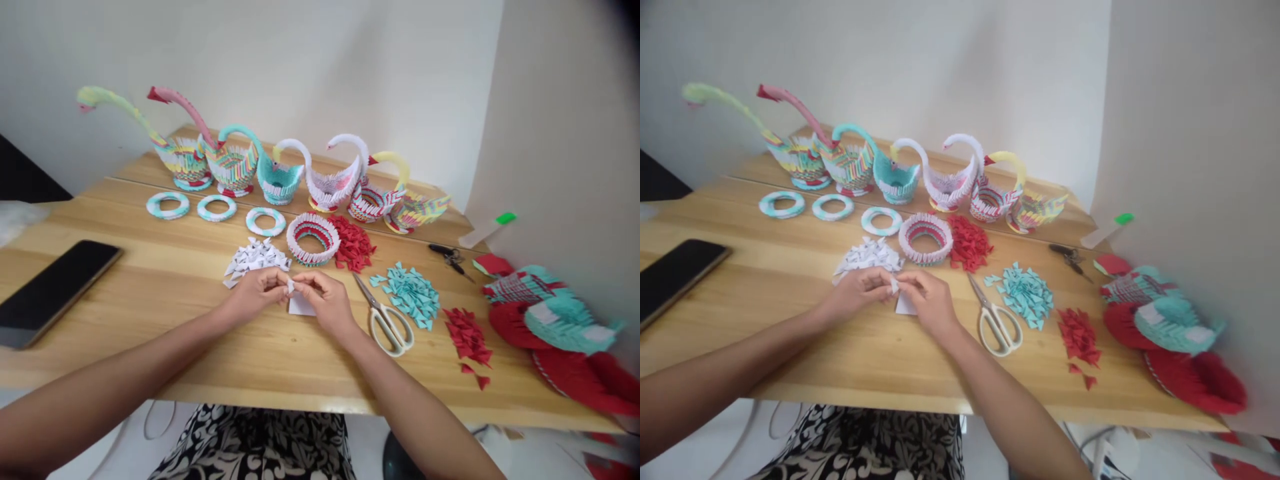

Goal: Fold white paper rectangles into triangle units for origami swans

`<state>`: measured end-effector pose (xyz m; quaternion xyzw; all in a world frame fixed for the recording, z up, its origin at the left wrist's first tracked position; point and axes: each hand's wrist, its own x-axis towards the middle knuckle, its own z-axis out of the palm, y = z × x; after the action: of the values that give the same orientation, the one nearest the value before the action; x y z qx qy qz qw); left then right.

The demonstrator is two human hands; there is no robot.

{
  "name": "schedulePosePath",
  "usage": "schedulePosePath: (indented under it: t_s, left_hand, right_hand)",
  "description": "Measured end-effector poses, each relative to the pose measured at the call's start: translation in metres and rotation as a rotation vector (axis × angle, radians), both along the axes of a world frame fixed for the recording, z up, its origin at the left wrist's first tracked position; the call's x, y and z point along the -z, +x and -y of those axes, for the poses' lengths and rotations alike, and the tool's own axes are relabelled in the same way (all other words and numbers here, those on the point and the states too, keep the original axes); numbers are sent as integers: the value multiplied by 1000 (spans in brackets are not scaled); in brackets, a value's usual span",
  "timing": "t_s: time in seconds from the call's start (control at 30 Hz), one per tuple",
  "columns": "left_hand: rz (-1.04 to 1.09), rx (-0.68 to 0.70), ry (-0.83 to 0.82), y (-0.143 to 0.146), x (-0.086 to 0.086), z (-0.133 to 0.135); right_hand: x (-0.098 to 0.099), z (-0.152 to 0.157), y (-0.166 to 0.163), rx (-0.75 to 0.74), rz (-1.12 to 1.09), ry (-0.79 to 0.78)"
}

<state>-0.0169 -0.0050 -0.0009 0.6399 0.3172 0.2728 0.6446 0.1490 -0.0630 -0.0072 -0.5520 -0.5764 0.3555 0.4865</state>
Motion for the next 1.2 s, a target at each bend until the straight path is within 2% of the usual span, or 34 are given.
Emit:
schedulePosePath:
  t_s: [0.2,0.37,0.67,0.9,1.03,1.2]
  left_hand:
    - [57,10,36,-2,0,0]
    - [136,34,-53,-2,2,-1]
    - [136,4,-218,-1,5,-3]
    - [112,-11,-247,-1,-1,-2]
    - [140,1,-284,-3,-1,-2]
    - [252,13,-463,-6,-4,-2]
  right_hand:
    - [-6,1,0,23,-21,14]
    - [-10,1,-1,33,-49,17]
    - [-8,-1,-1,105,-45,-6]
    - [-7,1,-3,81,3,-5]
    - [-5,2,-2,55,54,40]
    - [-7,3,1,-23,203,202]
